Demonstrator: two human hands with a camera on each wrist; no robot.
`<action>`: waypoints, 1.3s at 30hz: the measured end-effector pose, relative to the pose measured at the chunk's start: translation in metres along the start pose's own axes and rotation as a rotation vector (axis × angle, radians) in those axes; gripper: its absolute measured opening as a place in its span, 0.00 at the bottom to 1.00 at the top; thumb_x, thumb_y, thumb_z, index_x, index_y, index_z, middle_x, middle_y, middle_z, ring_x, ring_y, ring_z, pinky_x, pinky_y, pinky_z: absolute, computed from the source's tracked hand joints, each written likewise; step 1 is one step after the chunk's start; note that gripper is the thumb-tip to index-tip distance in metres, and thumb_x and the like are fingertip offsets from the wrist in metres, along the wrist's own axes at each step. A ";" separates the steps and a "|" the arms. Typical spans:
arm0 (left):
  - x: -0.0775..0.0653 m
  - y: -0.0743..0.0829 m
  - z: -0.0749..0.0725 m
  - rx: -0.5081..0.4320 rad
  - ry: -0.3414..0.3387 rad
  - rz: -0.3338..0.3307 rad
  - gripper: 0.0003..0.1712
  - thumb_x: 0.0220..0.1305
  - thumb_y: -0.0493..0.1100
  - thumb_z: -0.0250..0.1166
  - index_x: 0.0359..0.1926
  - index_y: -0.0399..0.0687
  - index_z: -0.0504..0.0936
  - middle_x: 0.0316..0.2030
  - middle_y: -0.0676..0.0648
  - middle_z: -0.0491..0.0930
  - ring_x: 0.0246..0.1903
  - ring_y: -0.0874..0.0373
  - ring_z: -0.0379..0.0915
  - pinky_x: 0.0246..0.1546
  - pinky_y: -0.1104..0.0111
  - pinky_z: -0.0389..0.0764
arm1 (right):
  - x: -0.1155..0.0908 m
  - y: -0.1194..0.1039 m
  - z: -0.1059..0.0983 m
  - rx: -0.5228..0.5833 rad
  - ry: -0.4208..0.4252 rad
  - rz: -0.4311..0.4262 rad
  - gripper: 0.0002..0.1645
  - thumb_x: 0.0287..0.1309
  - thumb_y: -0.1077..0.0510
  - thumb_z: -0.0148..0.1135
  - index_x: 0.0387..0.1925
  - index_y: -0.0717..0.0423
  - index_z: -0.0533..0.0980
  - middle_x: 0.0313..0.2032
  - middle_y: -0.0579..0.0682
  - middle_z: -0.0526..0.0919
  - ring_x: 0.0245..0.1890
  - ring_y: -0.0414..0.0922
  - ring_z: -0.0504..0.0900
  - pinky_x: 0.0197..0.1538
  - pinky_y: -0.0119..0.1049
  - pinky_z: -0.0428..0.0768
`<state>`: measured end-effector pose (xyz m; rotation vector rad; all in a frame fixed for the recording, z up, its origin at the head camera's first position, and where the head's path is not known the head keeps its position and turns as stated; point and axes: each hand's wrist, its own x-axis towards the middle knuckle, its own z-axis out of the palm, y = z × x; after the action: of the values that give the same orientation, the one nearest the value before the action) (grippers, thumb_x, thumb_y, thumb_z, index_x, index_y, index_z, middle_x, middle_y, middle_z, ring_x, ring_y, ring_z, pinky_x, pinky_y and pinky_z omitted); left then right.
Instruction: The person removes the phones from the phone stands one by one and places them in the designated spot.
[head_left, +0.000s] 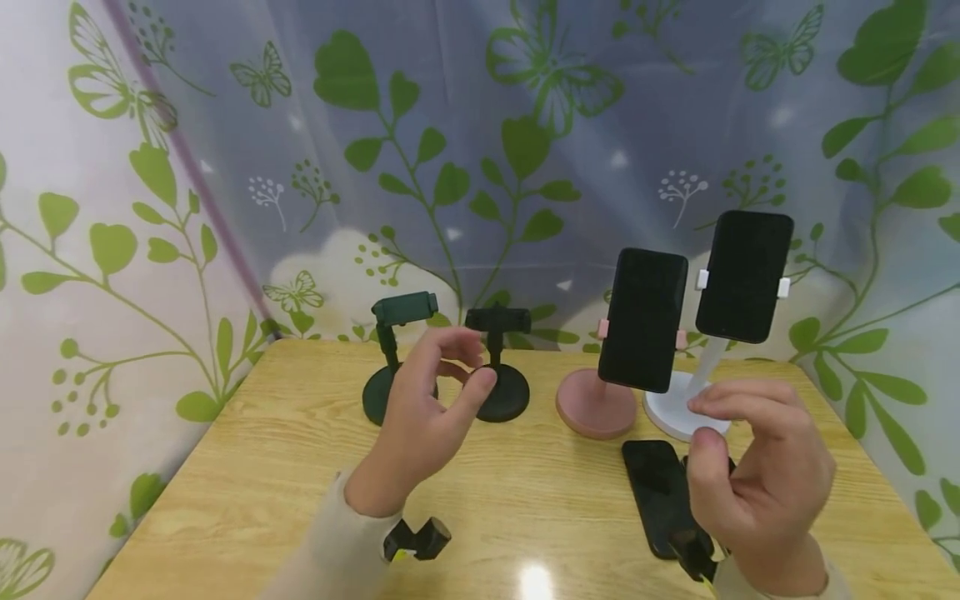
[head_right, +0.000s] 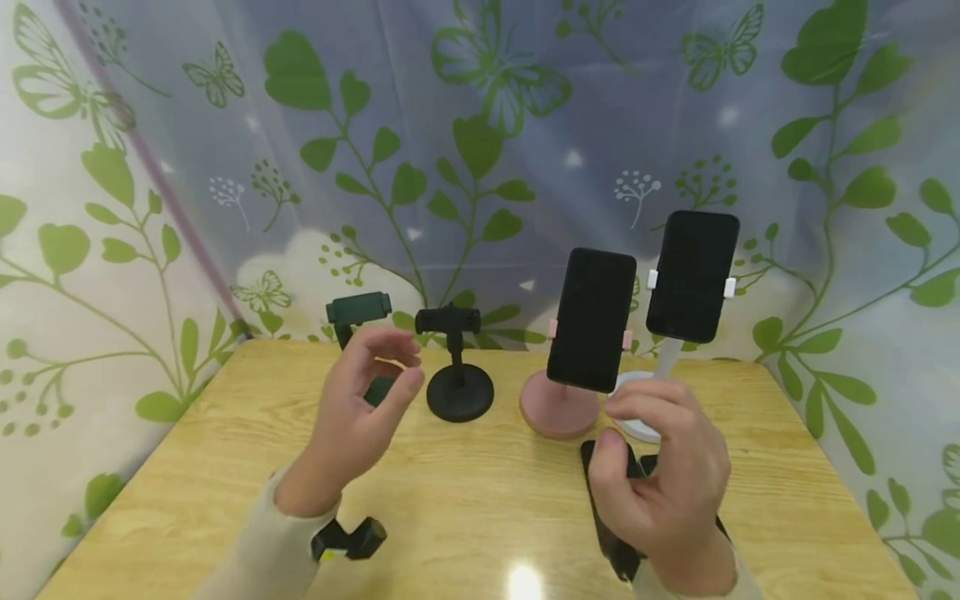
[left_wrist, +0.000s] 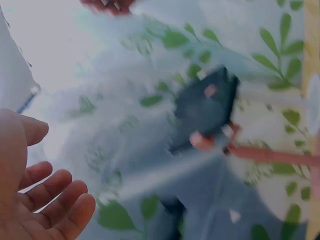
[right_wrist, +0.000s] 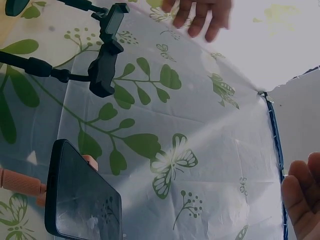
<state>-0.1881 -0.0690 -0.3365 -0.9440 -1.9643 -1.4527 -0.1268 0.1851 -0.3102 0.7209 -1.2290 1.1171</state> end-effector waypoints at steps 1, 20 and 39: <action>0.000 0.005 0.000 -0.005 -0.003 0.021 0.19 0.75 0.45 0.64 0.60 0.43 0.75 0.48 0.46 0.78 0.47 0.53 0.78 0.45 0.64 0.82 | 0.001 -0.001 0.000 -0.027 -0.005 0.008 0.09 0.55 0.69 0.55 0.27 0.76 0.70 0.26 0.60 0.79 0.30 0.45 0.79 0.46 0.24 0.76; 0.005 0.016 0.002 -0.033 -0.114 0.167 0.27 0.76 0.58 0.61 0.60 0.41 0.76 0.52 0.44 0.81 0.53 0.52 0.78 0.56 0.62 0.78 | 0.006 0.008 -0.023 -0.420 -0.407 0.276 0.22 0.52 0.66 0.57 0.50 0.73 0.76 0.45 0.65 0.78 0.45 0.43 0.75 0.54 0.26 0.70; 0.010 -0.004 -0.013 0.038 -0.192 0.061 0.23 0.74 0.48 0.66 0.63 0.43 0.74 0.58 0.48 0.79 0.58 0.55 0.76 0.60 0.60 0.77 | -0.002 0.026 -0.022 -0.612 -0.574 0.372 0.29 0.55 0.64 0.65 0.60 0.65 0.73 0.54 0.63 0.75 0.49 0.55 0.76 0.55 0.17 0.65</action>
<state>-0.1975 -0.0797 -0.3270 -1.1529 -2.0710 -1.3284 -0.1433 0.2127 -0.3207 0.3451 -2.1374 0.7589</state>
